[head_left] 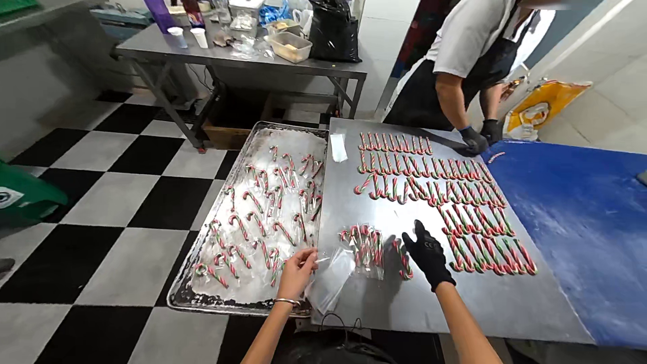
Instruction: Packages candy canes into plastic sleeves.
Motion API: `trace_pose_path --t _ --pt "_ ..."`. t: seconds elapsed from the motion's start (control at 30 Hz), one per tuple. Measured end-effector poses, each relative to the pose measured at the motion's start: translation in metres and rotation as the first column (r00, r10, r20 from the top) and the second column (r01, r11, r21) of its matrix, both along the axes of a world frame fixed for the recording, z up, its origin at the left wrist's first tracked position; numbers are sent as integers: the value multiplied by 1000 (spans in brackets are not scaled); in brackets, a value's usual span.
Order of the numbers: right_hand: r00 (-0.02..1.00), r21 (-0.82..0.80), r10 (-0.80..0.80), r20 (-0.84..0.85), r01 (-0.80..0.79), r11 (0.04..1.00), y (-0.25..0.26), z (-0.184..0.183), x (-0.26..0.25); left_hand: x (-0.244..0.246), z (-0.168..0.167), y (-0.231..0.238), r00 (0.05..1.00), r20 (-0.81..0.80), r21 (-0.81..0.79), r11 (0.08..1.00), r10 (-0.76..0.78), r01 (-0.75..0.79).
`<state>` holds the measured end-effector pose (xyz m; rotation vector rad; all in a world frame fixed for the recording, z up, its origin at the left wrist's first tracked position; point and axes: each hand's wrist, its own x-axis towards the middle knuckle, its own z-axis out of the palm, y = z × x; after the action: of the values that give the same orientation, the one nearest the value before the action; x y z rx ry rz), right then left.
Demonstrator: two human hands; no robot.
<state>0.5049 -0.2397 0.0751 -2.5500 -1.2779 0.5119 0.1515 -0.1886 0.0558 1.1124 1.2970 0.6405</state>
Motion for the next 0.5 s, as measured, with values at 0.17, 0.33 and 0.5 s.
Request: trace_pose_path --t 0.17,0.33,0.5 --pt "984 89 25 -176 -9 996 -26 -17 16 5 5 0 1000 -8 80 997 -21 21" --pt "991 -28 37 -132 -41 999 -64 15 33 8 19 -10 999 5 164 985 47 -48" --pt "1000 -85 -5 -22 3 996 -50 5 -13 6 20 -22 992 11 238 964 -129 123"
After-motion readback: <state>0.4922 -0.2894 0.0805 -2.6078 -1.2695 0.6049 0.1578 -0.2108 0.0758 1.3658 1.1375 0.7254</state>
